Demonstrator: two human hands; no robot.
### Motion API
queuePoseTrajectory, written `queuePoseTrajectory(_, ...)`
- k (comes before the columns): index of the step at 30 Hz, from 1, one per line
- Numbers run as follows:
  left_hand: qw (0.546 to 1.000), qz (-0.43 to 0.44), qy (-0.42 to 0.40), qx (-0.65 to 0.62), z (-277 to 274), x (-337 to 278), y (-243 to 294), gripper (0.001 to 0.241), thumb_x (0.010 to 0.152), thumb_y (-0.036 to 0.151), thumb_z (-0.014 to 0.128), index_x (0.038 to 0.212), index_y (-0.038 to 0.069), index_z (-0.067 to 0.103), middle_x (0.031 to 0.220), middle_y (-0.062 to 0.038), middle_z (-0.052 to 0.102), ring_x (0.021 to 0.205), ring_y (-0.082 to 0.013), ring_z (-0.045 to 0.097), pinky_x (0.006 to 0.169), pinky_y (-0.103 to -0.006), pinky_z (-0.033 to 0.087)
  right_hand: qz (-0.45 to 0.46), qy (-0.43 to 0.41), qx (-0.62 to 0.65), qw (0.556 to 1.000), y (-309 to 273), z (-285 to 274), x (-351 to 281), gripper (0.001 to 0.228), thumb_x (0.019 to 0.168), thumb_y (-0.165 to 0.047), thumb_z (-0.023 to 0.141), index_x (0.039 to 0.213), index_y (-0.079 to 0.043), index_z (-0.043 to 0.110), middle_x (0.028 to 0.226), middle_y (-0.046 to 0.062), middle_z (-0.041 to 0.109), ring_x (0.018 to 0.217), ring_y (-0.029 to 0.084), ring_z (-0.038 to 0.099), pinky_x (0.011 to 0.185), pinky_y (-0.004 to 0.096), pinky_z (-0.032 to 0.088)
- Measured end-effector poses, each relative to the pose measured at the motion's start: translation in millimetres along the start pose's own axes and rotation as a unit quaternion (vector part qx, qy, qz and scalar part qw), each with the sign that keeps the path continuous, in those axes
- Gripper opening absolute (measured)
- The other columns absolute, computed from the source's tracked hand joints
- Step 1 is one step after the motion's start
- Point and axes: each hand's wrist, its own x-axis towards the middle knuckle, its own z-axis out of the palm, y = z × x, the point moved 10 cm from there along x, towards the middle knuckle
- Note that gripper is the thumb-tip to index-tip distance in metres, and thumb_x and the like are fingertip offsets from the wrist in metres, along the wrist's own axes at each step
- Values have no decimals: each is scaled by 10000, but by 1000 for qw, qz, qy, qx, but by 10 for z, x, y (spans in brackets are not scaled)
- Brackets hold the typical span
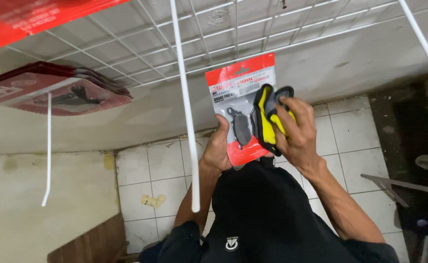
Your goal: The person wipes the plastic packaging of Yamaha brake pad kits with a yellow and gray cloth. They handle multiple kits, turning them over to clean both sides, and hang them on a wall-mounted wire grid display. The person repeats this process for several kits throughout the clip.
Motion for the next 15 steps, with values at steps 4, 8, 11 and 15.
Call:
queuePoseTrajectory(4, 1000, 5, 3, 16, -403, 135, -36, 675, 1036, 592, 443, 1284, -16, 599, 1150, -206, 710, 1034, -308, 712, 886, -539, 606, -5, 18, -62, 998, -301, -87, -184, 255, 956, -94, 718, 1182, 25, 723, 1254, 196, 647, 1097, 411, 607, 975, 491, 500)
queuePoseTrajectory(8, 999, -27, -7, 15, -572, 227, -125, 693, 1035, 627, 398, 1275, 14, 613, 1129, -174, 717, 1017, -265, 709, 909, -487, 609, 11, 12, -81, 997, -500, -59, -381, 242, 925, -183, 749, 1100, -17, 753, 1173, 162, 691, 984, 365, 631, 889, 448, 540)
queuePoseTrajectory(11, 998, -50, -7, 36, -756, 275, -224, 720, 1024, 640, 415, 1308, 7, 605, 1167, -187, 716, 1016, -282, 707, 945, -476, 597, -8, -6, -69, 998, -722, 83, -409, 267, 892, -281, 746, 1093, -108, 774, 1161, 81, 722, 950, 309, 654, 850, 420, 534)
queuePoseTrajectory(15, 996, -59, -9, 68, -677, 162, -466, 610, 1079, 556, 379, 1258, 16, 598, 1137, -163, 713, 985, -228, 705, 933, -434, 612, -19, 11, -54, 998, -708, 39, 15, 265, 948, -248, 693, 1129, -63, 754, 1188, 116, 707, 957, 339, 625, 873, 440, 510)
